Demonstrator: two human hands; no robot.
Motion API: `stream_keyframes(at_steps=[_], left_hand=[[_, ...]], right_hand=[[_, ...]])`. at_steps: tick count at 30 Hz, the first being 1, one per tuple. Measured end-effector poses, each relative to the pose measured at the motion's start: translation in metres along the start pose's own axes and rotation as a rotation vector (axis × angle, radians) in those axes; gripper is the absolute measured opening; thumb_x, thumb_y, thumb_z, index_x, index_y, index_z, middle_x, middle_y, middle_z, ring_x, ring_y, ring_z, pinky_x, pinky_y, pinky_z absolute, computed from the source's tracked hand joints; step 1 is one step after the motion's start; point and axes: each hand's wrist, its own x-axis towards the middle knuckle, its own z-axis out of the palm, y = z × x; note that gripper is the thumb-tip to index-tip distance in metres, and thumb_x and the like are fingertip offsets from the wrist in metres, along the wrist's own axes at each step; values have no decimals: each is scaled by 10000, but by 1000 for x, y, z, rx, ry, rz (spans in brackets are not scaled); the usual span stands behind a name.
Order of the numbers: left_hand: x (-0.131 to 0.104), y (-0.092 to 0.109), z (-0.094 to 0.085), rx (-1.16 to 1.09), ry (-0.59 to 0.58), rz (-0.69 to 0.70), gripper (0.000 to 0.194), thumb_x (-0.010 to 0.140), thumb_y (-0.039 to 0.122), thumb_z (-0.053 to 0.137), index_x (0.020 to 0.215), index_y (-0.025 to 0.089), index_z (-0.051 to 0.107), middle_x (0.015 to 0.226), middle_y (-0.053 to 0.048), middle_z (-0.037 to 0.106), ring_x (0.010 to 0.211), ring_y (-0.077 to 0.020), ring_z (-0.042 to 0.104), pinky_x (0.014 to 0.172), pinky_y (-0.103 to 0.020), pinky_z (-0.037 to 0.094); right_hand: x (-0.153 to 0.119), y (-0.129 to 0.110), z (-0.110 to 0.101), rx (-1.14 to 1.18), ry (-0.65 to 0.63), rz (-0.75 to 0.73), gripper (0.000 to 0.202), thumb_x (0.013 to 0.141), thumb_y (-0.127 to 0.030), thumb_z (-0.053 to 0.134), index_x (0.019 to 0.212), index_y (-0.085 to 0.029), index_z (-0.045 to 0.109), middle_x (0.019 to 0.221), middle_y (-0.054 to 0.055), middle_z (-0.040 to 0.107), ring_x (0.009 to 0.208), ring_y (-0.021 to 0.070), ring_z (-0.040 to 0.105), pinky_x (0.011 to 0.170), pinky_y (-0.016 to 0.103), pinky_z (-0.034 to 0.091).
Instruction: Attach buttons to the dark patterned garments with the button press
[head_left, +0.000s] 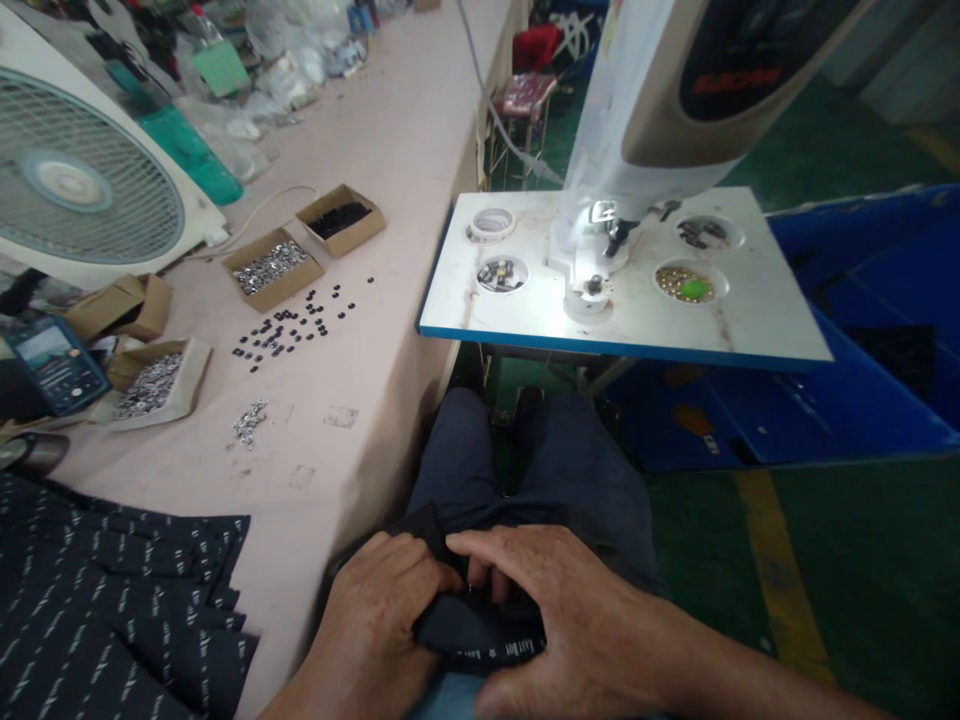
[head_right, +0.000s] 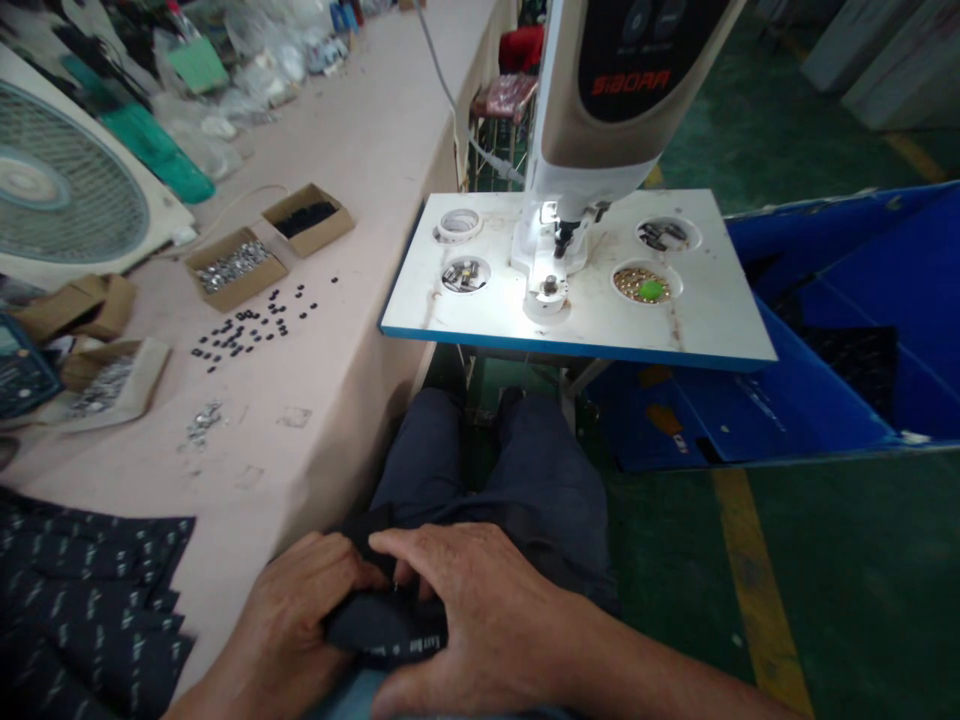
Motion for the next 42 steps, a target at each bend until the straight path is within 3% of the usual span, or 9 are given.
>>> stream_keyframes(at_steps=[5,11,15,18,23,31,36,42], left_hand=[[6,1,0,-63,-36,-97,185,732,61,601,782,230,657,712,20,674,642,-155,605,590,-284,373],[8,-2,0,-187,-130,-267,234,645,14,607,724,225,671,699,34,690,639,-142,631,575,-240,412],[10,-2,2,-254,-201,-346,214,719,23,609,740,221,687,727,28,694,663,-135,637,585,-224,428],[12,-2,1,-297,-235,-385,178,771,53,634,754,219,697,741,27,695,682,-135,641,593,-218,425],[18,0,-2,-324,-278,-411,100,862,213,676,765,205,697,737,27,683,666,-123,604,583,-215,383],[29,-1,-5,-415,-445,-622,132,819,298,724,774,176,705,789,29,674,748,-130,596,635,-208,390],[35,-4,-7,-489,-486,-715,212,771,333,754,746,150,649,688,57,549,638,-93,447,539,-204,297],[44,-7,-17,-737,-594,-797,254,754,334,761,807,135,612,668,67,428,611,-75,323,532,-211,232]], right_hand=[[8,0,4,28,39,19,642,743,-146,703,1366,-234,576,1027,10,733,849,164,672,817,263,495],[10,-2,-2,-18,-27,44,692,709,-273,823,1359,-252,586,1085,9,737,926,208,678,882,307,482],[10,1,3,-48,14,40,553,795,-157,685,1335,-250,609,1133,33,740,1029,216,678,934,309,478],[11,6,9,-64,57,3,569,778,-113,631,1332,-242,612,1197,53,730,1097,224,668,974,314,471],[15,12,10,-63,52,45,504,760,-114,602,1243,-239,670,1149,48,747,1034,226,691,910,309,494],[24,11,-4,256,17,199,489,747,-100,602,1200,-258,700,926,-20,762,795,148,698,676,212,484],[31,15,-10,441,-58,280,442,752,-115,624,1174,-209,713,868,-16,750,682,120,643,559,180,426],[36,24,-13,614,-127,318,502,736,-145,664,1237,-177,682,923,3,745,674,104,602,565,169,420]])
